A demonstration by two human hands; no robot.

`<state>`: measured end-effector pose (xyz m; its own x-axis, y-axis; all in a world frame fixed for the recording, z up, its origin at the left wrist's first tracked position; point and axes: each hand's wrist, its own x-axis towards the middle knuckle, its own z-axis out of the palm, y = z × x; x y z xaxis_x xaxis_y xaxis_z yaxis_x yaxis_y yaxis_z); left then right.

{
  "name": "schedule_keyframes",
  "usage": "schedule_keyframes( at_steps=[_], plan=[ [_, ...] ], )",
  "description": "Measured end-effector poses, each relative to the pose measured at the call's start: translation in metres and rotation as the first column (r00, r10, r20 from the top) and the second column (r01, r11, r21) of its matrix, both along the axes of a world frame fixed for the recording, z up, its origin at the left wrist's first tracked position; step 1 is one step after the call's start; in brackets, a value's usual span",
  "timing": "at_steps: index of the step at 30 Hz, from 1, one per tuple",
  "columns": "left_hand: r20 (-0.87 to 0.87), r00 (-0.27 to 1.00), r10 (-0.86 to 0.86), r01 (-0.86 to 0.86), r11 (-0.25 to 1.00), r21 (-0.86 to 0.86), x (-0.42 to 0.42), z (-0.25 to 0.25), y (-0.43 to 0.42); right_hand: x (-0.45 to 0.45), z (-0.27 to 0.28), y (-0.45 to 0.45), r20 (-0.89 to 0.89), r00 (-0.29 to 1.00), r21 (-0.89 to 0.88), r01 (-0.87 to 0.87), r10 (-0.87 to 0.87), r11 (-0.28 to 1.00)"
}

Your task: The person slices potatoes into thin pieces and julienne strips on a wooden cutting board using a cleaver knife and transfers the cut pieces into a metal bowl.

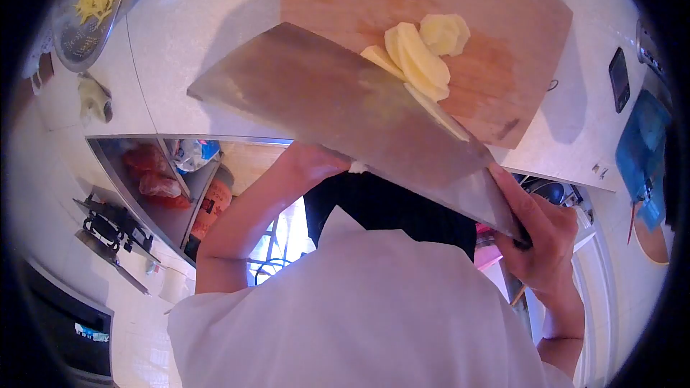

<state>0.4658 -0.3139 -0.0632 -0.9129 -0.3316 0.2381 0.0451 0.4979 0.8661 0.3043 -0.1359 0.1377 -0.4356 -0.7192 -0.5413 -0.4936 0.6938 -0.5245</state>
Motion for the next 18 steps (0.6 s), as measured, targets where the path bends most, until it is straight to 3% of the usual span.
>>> schedule_keyframes(
  at_steps=[10,14,18],
  plan=[
    [-0.106,0.994,0.024,-0.036,0.993,-0.11,-0.006,0.003,0.002,-0.002,-0.007,-0.012,0.068,0.997,0.071,0.041,-0.046,0.997],
    [-0.072,0.991,-0.111,0.078,0.93,-0.36,-0.015,0.02,-0.009,0.001,-0.02,-0.016,0.081,0.994,-0.004,0.075,-0.074,0.997],
    [0.026,0.988,-0.151,0.152,0.949,-0.276,-0.03,0.046,-0.018,-0.002,-0.035,-0.02,0.07,0.997,-0.013,0.044,-0.043,0.999]
  ],
)
